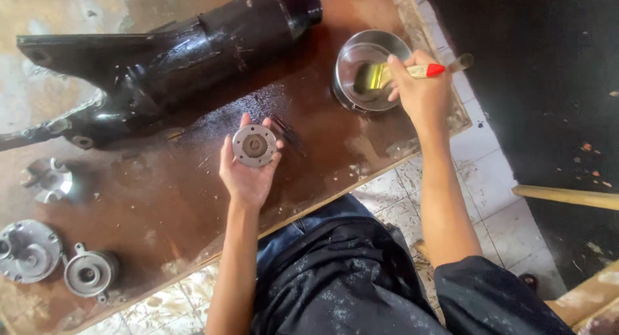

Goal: The person paints several small, round metal parts using a yellow brush dipped in a metal container. They handle the parts one by one, rotating them to apply the substance to the surfaces and edges, and place them back on the workbench after painting.

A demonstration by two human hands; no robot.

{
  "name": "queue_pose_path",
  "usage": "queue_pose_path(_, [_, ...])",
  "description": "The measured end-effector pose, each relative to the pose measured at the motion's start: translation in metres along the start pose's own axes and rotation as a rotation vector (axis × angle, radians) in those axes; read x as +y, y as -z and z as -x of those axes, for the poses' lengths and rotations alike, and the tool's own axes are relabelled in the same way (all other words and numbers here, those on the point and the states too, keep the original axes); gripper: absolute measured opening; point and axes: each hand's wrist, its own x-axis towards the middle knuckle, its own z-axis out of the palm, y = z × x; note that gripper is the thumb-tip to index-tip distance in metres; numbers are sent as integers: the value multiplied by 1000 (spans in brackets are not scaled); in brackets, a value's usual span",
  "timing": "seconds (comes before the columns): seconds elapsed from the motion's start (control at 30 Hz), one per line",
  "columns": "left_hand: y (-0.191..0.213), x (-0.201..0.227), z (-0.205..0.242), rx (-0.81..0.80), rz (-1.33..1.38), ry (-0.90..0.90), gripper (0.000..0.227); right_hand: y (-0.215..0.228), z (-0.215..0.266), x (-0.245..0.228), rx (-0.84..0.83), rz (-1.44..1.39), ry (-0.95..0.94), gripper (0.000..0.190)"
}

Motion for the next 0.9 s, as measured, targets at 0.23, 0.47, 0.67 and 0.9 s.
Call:
queue_pose_path(0.23, [12, -5, -4, -35, -11, -78, 55, -15, 19, 9, 121, -528, -155, 26])
queue_pose_path(0.47, [8, -8, -4, 46, -253, 33, 64, -93, 125, -16, -243, -582, 58, 16])
queue_pose_path(0.67, [13, -11, 4, 15, -230, -56, 66, -112, 148, -17, -357, -312, 399, 16])
queue_pose_path(0.9, [25, -13, 0, -23, -137, -121, 67, -112, 162, -54, -338, -273, 536, 18])
